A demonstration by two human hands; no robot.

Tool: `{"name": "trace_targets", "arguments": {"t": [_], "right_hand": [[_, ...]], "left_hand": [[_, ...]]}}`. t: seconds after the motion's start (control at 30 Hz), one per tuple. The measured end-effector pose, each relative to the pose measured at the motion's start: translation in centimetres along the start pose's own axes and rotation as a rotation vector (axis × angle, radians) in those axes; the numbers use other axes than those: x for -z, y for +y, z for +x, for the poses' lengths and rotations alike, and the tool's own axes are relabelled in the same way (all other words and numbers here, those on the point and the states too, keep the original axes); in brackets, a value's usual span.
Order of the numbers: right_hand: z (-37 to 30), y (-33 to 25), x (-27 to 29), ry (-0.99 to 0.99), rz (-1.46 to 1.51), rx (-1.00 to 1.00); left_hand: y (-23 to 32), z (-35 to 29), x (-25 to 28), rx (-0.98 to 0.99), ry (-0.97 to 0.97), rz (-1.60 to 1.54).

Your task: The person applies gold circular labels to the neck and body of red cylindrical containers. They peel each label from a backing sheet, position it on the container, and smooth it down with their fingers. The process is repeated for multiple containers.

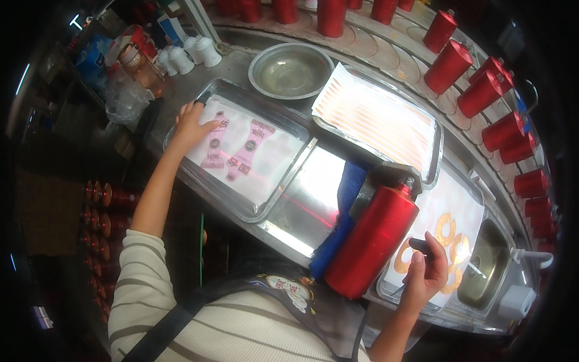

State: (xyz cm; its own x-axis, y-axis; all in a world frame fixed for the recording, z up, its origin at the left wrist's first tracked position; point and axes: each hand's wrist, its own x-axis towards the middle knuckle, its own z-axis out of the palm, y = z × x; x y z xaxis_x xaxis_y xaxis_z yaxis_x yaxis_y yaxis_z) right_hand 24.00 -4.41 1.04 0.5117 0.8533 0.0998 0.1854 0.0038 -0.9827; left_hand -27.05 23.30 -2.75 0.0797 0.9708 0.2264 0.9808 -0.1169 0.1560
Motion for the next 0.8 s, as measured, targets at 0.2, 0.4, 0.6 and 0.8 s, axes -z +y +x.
{"name": "trace_targets", "arguments": {"t": [0.2, 0.4, 0.6, 0.8], "right_hand": [[0.8, -0.3, -0.2, -0.001, -0.035, -0.045], [0.4, 0.5, 0.8, 0.014, -0.059, -0.002], [0.9, 0.4, 1.0, 0.022, -0.071, -0.035], [0.8, 0.5, 0.8, 0.006, -0.068, -0.079]], "left_hand": [[-1.5, 3.4, -0.8, -0.137, -0.07, -0.086], [0.1, 6.0, -0.7, -0.161, -0.212, -0.144], [0.3, 6.7, -1.4, -0.261, -0.132, -0.182], [-0.4, 7.1, -2.0, -0.172, -0.167, -0.324]]}}
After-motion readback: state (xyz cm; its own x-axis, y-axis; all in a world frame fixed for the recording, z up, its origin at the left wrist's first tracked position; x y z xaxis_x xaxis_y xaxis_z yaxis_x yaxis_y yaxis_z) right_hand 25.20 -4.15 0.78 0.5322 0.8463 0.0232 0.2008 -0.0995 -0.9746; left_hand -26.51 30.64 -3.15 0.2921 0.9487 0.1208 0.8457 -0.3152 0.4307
